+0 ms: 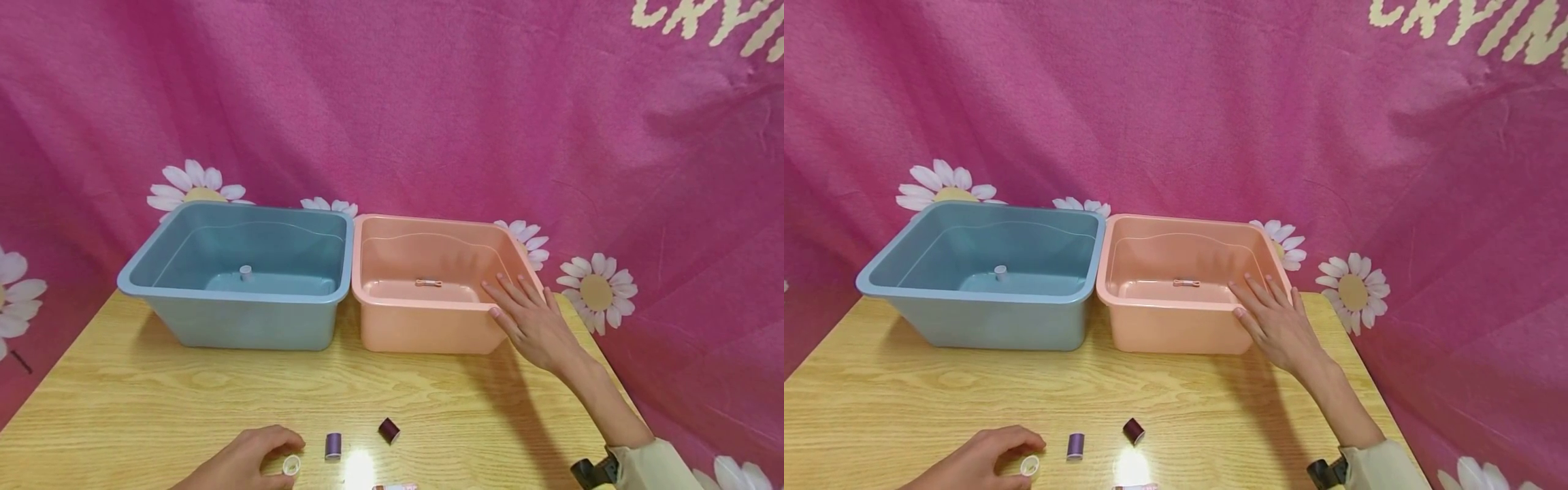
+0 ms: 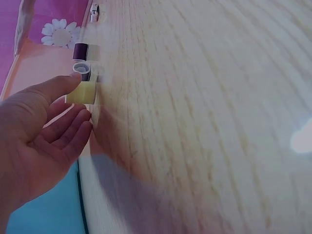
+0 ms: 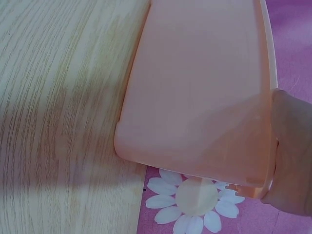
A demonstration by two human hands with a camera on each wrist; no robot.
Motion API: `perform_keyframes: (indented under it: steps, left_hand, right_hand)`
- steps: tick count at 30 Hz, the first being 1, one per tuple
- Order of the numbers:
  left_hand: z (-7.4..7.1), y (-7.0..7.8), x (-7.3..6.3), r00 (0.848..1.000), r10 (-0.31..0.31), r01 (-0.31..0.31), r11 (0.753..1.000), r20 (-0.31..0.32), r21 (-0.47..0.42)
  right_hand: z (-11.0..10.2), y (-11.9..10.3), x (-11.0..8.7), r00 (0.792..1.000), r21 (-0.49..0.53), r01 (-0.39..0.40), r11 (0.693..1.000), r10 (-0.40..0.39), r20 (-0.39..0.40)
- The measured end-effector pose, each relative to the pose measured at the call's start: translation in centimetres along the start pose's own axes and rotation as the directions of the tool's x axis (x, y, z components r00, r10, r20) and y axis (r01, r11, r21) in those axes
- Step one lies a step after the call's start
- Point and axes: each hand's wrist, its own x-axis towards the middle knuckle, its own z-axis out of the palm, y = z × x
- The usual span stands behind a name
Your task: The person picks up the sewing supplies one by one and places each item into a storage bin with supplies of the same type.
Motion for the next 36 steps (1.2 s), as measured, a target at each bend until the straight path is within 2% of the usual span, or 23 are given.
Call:
perform_keyframes:
  steps: [5, 10, 18, 21, 25, 28, 32, 36]
  left_hand:
    - [0.1, -0.2, 0.1, 1.0, 0.016, -0.016, 1.0, 0.009, -0.004]
    - [0.2, -0.1, 0.2, 0.994, 0.109, -0.109, 0.994, -0.015, 0.022]
    - [0.3, -0.3, 0.2, 0.986, 0.164, -0.164, 0.986, -0.02, 0.005]
    - [0.2, -0.1, 0.2, 0.989, 0.148, -0.148, 0.989, -0.015, 0.009]
    - [-0.2, 0.5, 0.0, 0.992, 0.119, -0.117, 0.991, -0.032, 0.07]
    - [-0.7, 0.8, 0.0, 0.989, 0.14, -0.133, 0.984, -0.056, 0.115]
    - [-1.4, 1.3, -0.2, 0.987, 0.141, -0.133, 0.986, -0.075, 0.096]
    - [-2.1, 2.0, -0.3, 0.993, 0.069, -0.061, 0.995, -0.094, 0.08]
  right_hand:
    - [0.1, 0.0, 0.0, 1.0, -0.002, 0.0, 1.0, 0.0, -0.004]
    - [0.1, 0.0, 0.0, 1.0, 0.002, 0.001, 1.0, -0.001, -0.011]
    - [0.2, 0.0, 0.0, 1.0, -0.003, 0.0, 1.0, 0.0, -0.007]
    - [0.1, -0.1, 0.0, 1.0, 0.004, -0.005, 1.0, 0.005, 0.002]
    - [0.1, -0.1, 0.0, 1.0, 0.013, -0.006, 1.0, 0.006, -0.004]
    - [0.1, 0.0, 0.1, 1.0, 0.014, -0.006, 1.0, 0.006, -0.011]
    - [0.1, 0.0, 0.1, 1.0, 0.016, -0.006, 1.0, 0.006, -0.01]
    - [0.1, 0.1, 0.1, 1.0, 0.016, -0.007, 1.0, 0.007, -0.007]
